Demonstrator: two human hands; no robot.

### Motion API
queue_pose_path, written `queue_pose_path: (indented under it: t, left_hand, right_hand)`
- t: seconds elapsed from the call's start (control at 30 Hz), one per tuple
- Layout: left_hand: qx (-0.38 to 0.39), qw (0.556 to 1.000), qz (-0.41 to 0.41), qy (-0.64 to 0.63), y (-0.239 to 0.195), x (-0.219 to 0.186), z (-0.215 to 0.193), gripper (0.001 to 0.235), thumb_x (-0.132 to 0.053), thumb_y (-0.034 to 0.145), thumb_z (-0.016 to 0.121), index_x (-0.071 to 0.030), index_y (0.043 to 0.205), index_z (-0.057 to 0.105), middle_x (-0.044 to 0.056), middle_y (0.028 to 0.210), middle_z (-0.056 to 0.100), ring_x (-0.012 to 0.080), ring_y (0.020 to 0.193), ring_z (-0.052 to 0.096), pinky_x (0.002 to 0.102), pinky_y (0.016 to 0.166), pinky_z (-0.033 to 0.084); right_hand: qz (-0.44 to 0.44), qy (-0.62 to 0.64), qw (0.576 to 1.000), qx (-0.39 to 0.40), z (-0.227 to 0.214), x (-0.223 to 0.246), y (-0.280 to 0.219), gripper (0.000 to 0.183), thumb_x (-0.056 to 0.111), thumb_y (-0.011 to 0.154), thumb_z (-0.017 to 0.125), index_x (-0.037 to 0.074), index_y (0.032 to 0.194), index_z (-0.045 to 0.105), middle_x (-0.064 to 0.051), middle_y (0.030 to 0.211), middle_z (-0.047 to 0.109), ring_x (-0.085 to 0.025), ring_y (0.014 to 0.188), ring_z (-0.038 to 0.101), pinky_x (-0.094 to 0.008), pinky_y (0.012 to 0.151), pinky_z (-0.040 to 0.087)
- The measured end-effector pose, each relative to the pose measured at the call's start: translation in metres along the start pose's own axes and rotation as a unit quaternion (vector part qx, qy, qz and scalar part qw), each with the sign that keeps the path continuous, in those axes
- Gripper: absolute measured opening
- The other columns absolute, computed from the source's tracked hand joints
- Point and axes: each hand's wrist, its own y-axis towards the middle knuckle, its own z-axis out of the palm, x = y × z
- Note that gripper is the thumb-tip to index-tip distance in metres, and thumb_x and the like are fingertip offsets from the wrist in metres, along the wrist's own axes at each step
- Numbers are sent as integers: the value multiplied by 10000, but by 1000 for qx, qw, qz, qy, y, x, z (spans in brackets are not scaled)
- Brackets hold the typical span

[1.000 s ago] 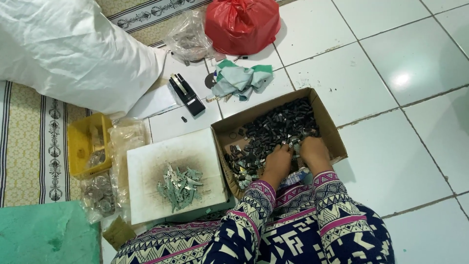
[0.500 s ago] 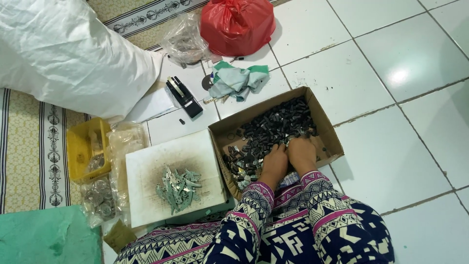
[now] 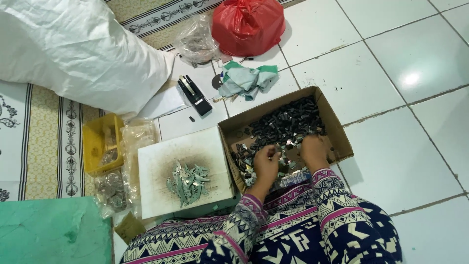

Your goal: Wrapping small metal components in paper for protection or packaging

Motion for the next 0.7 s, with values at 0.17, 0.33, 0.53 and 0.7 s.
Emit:
queue_pose_path:
  t: [0.17, 0.33, 0.53, 0.7]
  left_hand:
    - [19, 946, -159, -281, -26, -37, -31, 339, -69, 934, 711, 40, 1240, 615, 122, 1012, 618, 171, 920, 617, 295, 742, 614]
    - [32, 902, -211, -376, -22, 8, -26, 391, -48, 950, 678, 37, 1312, 559, 189, 1100, 626, 285, 960, 713, 387, 840, 637]
    - [39, 888, -227, -397, -25, 26, -26, 412, -52, 949, 663, 10, 1336, 536, 212, 1148, 695, 336, 1021, 736, 400, 891, 620]
    - [26, 876, -223, -428, -28, 17, -31, 403, -34, 928, 692, -4, 1318, 596, 183, 1117, 710, 336, 1033, 735, 400, 905, 608]
  right_hand:
    - [-5, -47, 998, 40, 14, -4, 9, 286, 71, 859, 681, -129, 1056, 734, -304, 1136, 666, -413, 1069, 650, -535, 860, 604]
    - [-33, -93, 994, 49, 4, 6, -8, 316, 149, 850, 675, -72, 1054, 771, -258, 1213, 648, -391, 1145, 625, -524, 908, 590]
    - [-90, -69, 993, -37, 9, -1, -8, 156, 86, 844, 670, -38, 824, 763, -202, 781, 701, -340, 820, 725, -440, 707, 624]
    - [-32, 31, 998, -37, 19, -19, 4, 129, 108, 814, 733, 6, 767, 794, -225, 741, 747, -404, 818, 756, -437, 693, 612]
